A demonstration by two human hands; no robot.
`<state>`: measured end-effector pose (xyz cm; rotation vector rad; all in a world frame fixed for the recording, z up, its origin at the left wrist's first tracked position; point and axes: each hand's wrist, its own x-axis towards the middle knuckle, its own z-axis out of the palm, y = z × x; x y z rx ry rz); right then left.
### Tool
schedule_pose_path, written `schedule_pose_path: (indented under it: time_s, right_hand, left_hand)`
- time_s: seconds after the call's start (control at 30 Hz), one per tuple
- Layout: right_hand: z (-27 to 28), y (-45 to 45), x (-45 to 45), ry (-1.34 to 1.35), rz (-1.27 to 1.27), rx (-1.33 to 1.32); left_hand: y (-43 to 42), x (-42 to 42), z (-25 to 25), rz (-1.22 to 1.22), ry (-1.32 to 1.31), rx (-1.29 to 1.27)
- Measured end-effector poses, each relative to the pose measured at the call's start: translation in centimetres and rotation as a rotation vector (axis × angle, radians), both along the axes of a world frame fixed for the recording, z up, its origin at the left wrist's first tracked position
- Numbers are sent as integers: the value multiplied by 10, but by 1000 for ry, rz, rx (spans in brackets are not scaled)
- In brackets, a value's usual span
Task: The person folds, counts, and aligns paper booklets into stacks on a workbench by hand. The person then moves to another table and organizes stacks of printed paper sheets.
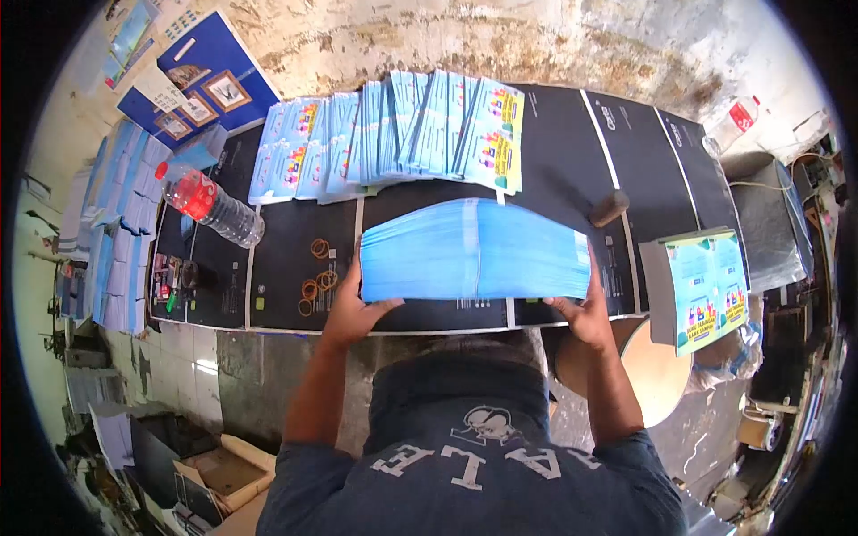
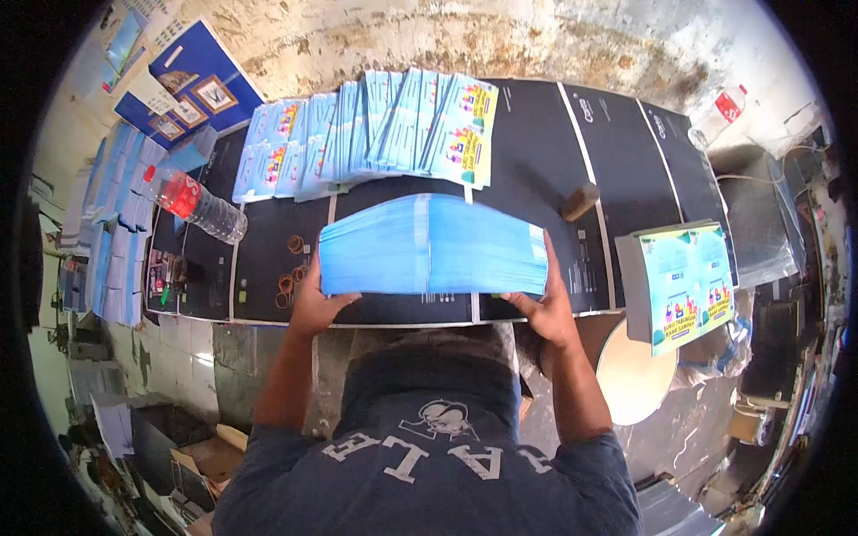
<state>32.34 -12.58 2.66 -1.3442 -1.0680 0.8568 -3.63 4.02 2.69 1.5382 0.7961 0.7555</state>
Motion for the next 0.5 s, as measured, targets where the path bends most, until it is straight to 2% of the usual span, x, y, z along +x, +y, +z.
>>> schedule_pose_path:
  time_s: [0.03,0.07,0.13,0.17,0.23,0.33,0.4,0.43,0.5]
  right_hand:
    - [-10,-5,2,200,18,-171]
    - [-17,-10,6,193,20,-177]
    - [-28,-14,15,-85,181,-88]
    - [-35,-16,16,15,155,-124]
    - [-41,-13,19,30,161,-188]
    - [-38,5,21,166,161,-267]
    - [-35,9,12,340,78,-217]
    - [-31,17,13,84,111,-98]
    - [-29,22,11,69,78,-96]
  left_hand:
    - [-7,-3,-8,11,155,-24]
    - [-13,-5,-17,25,305,-41]
    - [-15,-6,-33,-16,217,59]
    - [-16,-9,-42,-4,186,-67]
    - [-22,-13,-46,4,163,-206]
    - [0,1,-44,-49,239,-148]
    - [-2,8,-42,39,-65,-105]
    - [5,11,-41,35,-67,-100]
    - [16,17,-39,83,3,-310]
